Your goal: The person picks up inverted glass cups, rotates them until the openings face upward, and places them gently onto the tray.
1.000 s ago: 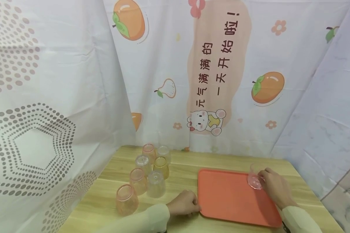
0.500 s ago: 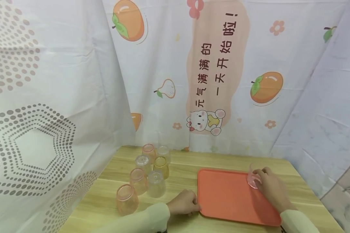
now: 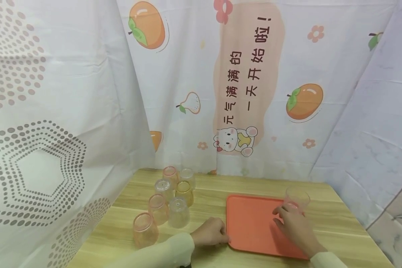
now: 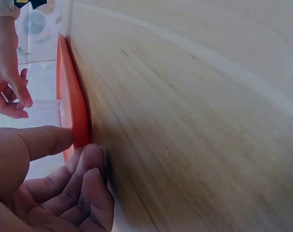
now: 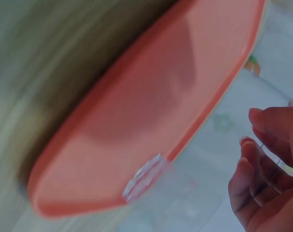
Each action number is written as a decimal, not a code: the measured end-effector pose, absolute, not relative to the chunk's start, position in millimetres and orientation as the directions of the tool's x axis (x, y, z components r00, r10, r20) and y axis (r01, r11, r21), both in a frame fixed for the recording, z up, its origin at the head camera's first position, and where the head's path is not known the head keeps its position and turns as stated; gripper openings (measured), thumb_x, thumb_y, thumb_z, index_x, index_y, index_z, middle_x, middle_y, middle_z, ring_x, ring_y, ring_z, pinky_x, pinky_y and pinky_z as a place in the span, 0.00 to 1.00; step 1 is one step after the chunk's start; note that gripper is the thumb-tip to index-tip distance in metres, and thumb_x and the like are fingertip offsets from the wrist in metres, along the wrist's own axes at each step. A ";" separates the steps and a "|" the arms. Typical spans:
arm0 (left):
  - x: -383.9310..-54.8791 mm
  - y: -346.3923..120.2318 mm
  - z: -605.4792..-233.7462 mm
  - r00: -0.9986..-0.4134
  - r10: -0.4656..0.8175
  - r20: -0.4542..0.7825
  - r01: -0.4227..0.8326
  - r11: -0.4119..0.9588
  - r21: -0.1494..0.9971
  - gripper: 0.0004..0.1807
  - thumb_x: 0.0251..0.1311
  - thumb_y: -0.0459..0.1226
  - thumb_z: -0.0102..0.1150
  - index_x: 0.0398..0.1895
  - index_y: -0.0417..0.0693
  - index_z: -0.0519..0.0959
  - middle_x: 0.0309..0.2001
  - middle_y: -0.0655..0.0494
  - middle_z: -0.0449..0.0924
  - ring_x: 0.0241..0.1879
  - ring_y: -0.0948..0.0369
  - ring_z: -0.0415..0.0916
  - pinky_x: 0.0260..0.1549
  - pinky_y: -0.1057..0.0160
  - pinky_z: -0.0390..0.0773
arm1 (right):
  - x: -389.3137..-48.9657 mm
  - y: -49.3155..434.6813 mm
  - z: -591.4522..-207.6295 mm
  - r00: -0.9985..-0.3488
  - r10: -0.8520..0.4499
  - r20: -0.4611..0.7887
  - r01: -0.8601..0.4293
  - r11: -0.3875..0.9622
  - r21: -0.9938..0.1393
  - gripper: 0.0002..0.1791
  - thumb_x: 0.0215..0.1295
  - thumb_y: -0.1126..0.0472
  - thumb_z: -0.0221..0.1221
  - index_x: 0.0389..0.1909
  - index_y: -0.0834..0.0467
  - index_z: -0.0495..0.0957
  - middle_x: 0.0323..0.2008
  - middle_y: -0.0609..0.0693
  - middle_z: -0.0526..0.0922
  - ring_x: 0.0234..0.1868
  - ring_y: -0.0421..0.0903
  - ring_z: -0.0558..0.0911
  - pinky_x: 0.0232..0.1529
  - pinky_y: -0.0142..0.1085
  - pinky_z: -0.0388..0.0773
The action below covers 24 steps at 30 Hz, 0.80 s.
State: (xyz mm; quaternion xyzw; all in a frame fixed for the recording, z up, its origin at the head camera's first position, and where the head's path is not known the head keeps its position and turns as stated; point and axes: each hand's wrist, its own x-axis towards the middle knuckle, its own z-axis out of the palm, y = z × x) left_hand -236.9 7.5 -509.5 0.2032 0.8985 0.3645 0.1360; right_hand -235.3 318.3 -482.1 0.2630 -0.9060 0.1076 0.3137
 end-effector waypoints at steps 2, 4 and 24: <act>-237.0 7.6 -511.0 -0.882 0.461 -0.093 0.271 0.660 0.700 0.28 0.61 0.36 0.70 0.05 0.50 0.69 0.06 0.62 0.69 0.06 0.69 0.62 0.09 0.71 0.58 | -229.8 308.3 -483.3 -0.712 -0.390 0.584 -0.524 0.848 -0.073 0.20 0.39 0.67 0.81 0.33 0.52 0.83 0.29 0.41 0.77 0.27 0.39 0.79 0.21 0.32 0.72; -237.2 7.6 -511.5 -0.883 0.460 -0.091 0.276 0.667 0.692 0.28 0.63 0.36 0.68 0.05 0.50 0.69 0.06 0.63 0.68 0.06 0.69 0.60 0.09 0.71 0.58 | -224.8 298.7 -485.1 -0.743 -0.380 0.551 -0.513 0.852 -0.105 0.19 0.42 0.67 0.80 0.34 0.51 0.83 0.30 0.40 0.76 0.27 0.38 0.79 0.21 0.31 0.72; -235.2 6.1 -506.9 -0.868 0.487 -0.094 0.298 0.664 0.685 0.23 0.65 0.35 0.66 0.10 0.45 0.76 0.07 0.62 0.71 0.07 0.68 0.62 0.09 0.70 0.60 | -194.3 244.5 -505.7 -0.728 -0.519 0.448 -0.634 0.759 -0.151 0.11 0.53 0.60 0.76 0.33 0.45 0.83 0.30 0.33 0.75 0.27 0.28 0.72 0.24 0.30 0.72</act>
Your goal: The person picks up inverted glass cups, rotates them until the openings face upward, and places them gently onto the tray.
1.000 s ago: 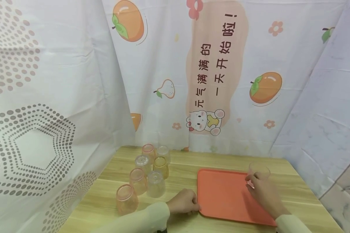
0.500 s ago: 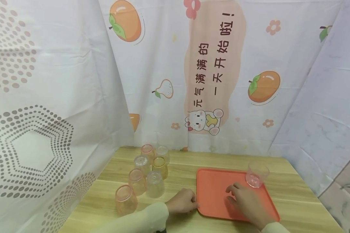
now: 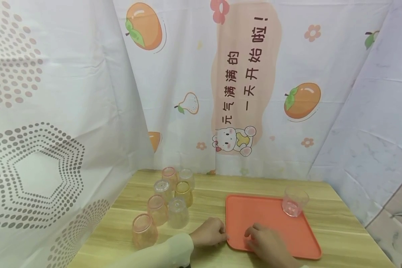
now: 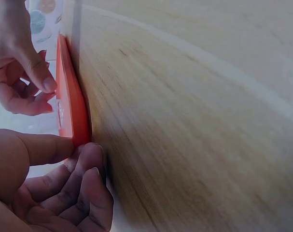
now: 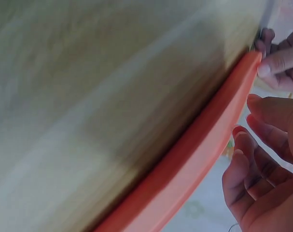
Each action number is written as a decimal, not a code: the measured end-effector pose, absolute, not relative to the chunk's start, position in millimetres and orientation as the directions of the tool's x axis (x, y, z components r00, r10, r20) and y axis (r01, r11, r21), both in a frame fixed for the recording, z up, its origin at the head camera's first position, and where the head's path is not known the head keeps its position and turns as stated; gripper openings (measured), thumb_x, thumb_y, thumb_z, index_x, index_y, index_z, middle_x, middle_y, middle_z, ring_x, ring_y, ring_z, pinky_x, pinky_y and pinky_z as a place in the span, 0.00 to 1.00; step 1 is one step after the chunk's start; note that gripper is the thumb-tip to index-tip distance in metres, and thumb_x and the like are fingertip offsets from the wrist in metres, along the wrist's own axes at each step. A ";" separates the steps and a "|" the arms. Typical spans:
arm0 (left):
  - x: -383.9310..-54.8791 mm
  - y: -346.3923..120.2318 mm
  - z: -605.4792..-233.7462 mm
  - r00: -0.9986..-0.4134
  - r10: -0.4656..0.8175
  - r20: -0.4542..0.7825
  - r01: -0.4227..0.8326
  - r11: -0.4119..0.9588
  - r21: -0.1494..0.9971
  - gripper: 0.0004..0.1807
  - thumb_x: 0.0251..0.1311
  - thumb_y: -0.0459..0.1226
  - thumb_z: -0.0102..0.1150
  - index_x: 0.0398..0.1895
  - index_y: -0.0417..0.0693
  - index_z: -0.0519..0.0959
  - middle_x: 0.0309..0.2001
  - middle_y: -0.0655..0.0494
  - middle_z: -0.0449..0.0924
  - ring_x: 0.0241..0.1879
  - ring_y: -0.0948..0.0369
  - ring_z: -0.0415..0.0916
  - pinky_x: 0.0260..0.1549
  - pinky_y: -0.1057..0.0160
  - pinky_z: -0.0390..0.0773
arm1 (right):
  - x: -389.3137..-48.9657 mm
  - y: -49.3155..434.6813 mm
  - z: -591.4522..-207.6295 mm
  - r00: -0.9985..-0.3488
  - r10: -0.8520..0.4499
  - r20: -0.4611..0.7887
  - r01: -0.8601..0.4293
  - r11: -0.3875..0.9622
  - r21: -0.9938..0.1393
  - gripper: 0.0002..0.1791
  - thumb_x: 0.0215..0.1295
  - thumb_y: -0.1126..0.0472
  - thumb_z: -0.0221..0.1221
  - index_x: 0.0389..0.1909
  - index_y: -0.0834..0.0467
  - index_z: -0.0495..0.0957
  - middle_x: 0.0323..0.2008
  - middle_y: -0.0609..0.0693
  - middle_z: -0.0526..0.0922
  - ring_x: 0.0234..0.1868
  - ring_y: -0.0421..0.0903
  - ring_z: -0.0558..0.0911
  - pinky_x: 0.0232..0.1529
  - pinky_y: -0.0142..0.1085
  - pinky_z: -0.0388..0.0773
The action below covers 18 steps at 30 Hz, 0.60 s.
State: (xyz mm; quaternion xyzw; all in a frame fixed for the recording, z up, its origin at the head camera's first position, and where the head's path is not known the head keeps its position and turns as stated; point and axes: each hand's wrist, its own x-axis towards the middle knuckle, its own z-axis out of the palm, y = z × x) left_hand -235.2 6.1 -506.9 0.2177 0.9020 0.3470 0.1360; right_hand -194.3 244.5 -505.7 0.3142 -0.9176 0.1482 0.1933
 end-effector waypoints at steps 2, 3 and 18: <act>-235.6 6.1 -507.5 -0.869 0.487 -0.085 0.306 0.666 0.681 0.23 0.65 0.35 0.66 0.10 0.46 0.76 0.07 0.63 0.70 0.07 0.68 0.62 0.09 0.70 0.60 | -193.0 240.9 -508.7 -0.726 -0.526 0.444 -0.644 0.747 -0.168 0.11 0.55 0.59 0.75 0.33 0.44 0.83 0.30 0.32 0.75 0.28 0.27 0.71 0.24 0.30 0.71; -235.7 6.1 -507.7 -0.870 0.487 -0.081 0.310 0.666 0.678 0.23 0.65 0.35 0.66 0.10 0.46 0.76 0.07 0.63 0.70 0.07 0.69 0.62 0.09 0.70 0.60 | -192.4 239.1 -509.8 -0.726 -0.528 0.440 -0.646 0.742 -0.177 0.10 0.55 0.58 0.75 0.33 0.44 0.83 0.30 0.32 0.75 0.28 0.27 0.72 0.24 0.30 0.71; -236.5 5.2 -510.1 -0.872 0.485 -0.063 0.322 0.666 0.673 0.23 0.63 0.36 0.68 0.09 0.49 0.74 0.06 0.66 0.67 0.07 0.70 0.61 0.09 0.71 0.58 | -191.8 226.3 -520.0 -0.685 -0.619 0.384 -0.725 0.633 -0.273 0.12 0.55 0.63 0.75 0.30 0.44 0.83 0.32 0.30 0.75 0.31 0.27 0.75 0.27 0.30 0.74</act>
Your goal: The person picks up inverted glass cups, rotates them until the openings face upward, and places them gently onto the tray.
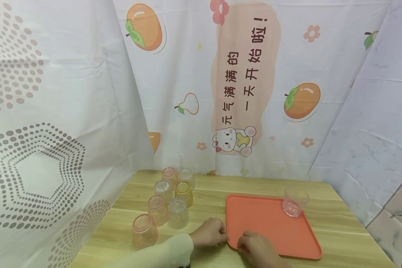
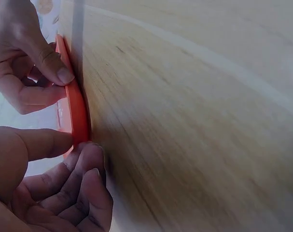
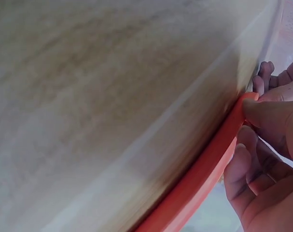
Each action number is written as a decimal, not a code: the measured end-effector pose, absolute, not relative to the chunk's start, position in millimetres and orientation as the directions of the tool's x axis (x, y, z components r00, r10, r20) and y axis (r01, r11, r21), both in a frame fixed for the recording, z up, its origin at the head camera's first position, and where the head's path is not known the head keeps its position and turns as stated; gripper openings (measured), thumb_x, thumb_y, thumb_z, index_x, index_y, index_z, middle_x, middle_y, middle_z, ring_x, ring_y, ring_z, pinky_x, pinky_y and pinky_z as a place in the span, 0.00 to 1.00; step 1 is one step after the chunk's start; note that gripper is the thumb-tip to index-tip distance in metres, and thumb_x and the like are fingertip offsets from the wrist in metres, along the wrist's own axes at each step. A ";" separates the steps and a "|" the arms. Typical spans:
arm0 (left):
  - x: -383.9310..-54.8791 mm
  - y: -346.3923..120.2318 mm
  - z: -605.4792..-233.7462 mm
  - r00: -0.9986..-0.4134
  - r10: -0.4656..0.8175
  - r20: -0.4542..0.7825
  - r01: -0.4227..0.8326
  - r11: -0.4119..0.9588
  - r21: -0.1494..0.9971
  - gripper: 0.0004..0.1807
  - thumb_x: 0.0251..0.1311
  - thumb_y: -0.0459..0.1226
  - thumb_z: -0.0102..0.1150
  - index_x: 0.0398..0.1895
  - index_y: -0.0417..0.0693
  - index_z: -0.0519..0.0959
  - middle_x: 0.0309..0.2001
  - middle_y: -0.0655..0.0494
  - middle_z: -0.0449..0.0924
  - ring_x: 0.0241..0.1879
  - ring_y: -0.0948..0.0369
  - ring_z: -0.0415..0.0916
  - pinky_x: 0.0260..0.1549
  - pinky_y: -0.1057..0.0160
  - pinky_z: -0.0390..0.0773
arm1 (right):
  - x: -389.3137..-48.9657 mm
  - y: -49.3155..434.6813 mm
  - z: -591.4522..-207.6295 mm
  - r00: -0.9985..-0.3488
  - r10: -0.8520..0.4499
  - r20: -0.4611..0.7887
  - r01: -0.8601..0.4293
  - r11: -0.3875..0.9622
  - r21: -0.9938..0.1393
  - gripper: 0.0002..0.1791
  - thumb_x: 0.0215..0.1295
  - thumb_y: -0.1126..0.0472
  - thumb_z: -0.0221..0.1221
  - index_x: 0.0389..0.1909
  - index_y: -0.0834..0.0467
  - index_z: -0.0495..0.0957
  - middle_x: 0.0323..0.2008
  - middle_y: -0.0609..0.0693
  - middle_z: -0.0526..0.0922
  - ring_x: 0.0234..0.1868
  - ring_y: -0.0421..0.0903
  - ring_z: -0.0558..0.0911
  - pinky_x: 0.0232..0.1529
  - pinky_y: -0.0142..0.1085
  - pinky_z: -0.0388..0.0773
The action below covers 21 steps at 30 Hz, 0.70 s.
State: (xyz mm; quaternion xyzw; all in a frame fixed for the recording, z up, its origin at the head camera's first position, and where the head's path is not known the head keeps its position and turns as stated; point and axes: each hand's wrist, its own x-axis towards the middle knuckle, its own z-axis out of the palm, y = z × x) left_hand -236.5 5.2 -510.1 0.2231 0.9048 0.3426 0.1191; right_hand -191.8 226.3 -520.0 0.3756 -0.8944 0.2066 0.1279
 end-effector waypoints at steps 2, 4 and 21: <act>-236.3 3.1 -509.0 -0.868 0.494 -0.055 0.341 0.672 0.658 0.25 0.63 0.37 0.68 0.08 0.51 0.73 0.06 0.67 0.66 0.07 0.70 0.60 0.09 0.72 0.58 | -192.1 225.6 -520.5 -0.678 -0.625 0.387 -0.732 0.625 -0.273 0.12 0.54 0.64 0.75 0.30 0.45 0.83 0.31 0.31 0.76 0.31 0.28 0.75 0.26 0.29 0.73; -236.3 -0.4 -506.9 -0.862 0.506 -0.035 0.374 0.680 0.631 0.24 0.62 0.37 0.68 0.08 0.52 0.73 0.07 0.68 0.65 0.08 0.71 0.59 0.10 0.71 0.58 | -192.1 225.1 -520.4 -0.678 -0.624 0.389 -0.732 0.625 -0.272 0.12 0.54 0.65 0.75 0.29 0.45 0.83 0.31 0.31 0.76 0.31 0.28 0.76 0.26 0.29 0.74; -238.2 -63.5 -454.0 -0.827 0.553 0.103 0.519 0.680 0.517 0.12 0.67 0.38 0.63 0.23 0.52 0.80 0.18 0.68 0.72 0.15 0.71 0.67 0.17 0.71 0.70 | -189.2 224.1 -517.4 -0.742 -0.602 0.296 -0.670 0.664 -0.332 0.10 0.58 0.63 0.73 0.30 0.46 0.83 0.31 0.30 0.74 0.30 0.27 0.72 0.27 0.30 0.73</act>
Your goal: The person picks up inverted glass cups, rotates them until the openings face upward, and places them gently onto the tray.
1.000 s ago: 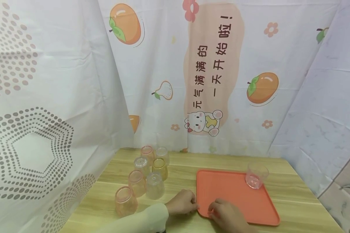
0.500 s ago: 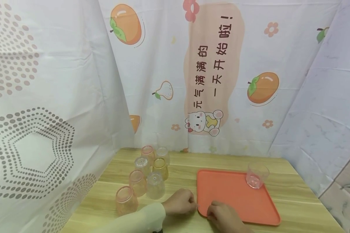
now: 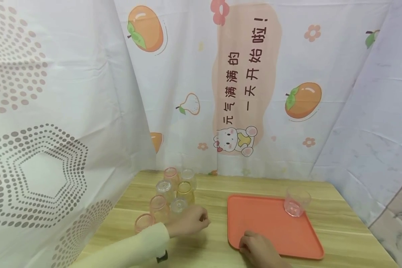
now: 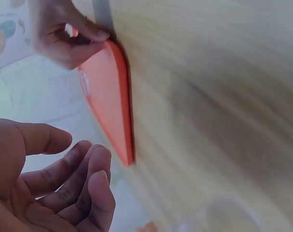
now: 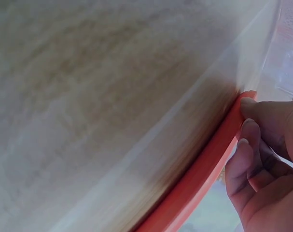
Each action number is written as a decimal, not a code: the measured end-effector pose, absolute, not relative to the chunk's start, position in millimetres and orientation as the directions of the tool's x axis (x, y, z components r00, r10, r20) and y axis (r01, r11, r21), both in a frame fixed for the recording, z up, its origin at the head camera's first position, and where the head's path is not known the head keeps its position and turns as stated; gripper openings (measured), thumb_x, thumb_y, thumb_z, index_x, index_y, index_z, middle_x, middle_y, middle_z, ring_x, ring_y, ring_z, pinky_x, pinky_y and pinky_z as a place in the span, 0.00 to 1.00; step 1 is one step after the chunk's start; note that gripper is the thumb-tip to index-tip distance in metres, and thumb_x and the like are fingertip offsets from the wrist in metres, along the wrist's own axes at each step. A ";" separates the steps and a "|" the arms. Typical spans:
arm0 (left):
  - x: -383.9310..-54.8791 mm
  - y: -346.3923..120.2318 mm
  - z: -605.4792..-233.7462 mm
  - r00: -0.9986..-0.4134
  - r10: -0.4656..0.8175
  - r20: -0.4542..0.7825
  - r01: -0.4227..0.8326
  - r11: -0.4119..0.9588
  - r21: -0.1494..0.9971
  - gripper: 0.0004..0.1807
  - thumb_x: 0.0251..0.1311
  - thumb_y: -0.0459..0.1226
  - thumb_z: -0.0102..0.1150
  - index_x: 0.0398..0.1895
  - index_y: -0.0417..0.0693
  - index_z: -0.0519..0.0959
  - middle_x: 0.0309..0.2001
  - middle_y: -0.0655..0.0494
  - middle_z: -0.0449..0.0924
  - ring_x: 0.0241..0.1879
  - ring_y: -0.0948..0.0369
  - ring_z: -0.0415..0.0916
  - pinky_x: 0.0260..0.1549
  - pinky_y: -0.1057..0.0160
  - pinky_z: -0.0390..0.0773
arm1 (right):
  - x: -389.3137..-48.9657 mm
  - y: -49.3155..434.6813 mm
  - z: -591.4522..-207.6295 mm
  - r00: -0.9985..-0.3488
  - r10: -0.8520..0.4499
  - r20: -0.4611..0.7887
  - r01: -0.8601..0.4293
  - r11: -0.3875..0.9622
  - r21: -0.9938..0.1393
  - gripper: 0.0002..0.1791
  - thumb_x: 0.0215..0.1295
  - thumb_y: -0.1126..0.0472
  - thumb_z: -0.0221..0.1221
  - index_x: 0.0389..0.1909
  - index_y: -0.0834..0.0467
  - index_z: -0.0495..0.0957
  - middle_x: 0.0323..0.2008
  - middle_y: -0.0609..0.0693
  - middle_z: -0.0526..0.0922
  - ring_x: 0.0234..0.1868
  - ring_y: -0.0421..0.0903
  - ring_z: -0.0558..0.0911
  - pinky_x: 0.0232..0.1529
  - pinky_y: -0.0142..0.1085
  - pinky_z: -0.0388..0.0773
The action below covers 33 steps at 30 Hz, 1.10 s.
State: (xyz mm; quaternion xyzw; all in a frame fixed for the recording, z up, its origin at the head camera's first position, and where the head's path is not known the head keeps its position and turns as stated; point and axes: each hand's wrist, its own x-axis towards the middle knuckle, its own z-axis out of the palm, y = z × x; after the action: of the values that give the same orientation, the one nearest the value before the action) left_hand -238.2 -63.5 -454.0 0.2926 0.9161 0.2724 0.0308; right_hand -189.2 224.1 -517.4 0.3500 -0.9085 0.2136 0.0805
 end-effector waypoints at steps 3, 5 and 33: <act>-237.6 -78.4 -445.1 -0.829 0.548 0.113 0.519 0.678 0.521 0.13 0.68 0.37 0.62 0.23 0.53 0.79 0.17 0.68 0.72 0.15 0.71 0.66 0.16 0.71 0.70 | -188.4 225.2 -516.7 -0.749 -0.597 0.287 -0.662 0.668 -0.340 0.09 0.58 0.63 0.73 0.30 0.46 0.83 0.31 0.30 0.74 0.30 0.27 0.72 0.27 0.31 0.74; -237.8 -89.1 -440.9 -0.819 0.560 0.122 0.535 0.672 0.512 0.13 0.69 0.38 0.62 0.24 0.52 0.79 0.17 0.68 0.72 0.15 0.72 0.67 0.17 0.72 0.71 | -188.4 225.6 -515.6 -0.755 -0.594 0.277 -0.655 0.672 -0.346 0.09 0.58 0.63 0.73 0.30 0.46 0.83 0.30 0.30 0.74 0.30 0.27 0.72 0.27 0.31 0.74; -212.3 -212.1 -423.2 -0.825 0.482 0.296 0.556 0.787 0.267 0.06 0.63 0.33 0.66 0.36 0.52 0.78 0.33 0.64 0.77 0.30 0.67 0.75 0.26 0.69 0.75 | -189.0 225.4 -517.3 -0.783 -0.574 0.239 -0.619 0.683 -0.389 0.09 0.58 0.63 0.73 0.30 0.47 0.84 0.30 0.30 0.73 0.29 0.27 0.71 0.27 0.31 0.72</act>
State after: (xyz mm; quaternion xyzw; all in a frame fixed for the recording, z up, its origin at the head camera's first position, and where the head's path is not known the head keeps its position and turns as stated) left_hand -212.3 -212.1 -423.2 0.2762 0.9392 0.1737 -0.1066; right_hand -189.0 225.4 -517.3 0.3254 -0.9160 0.2295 0.0489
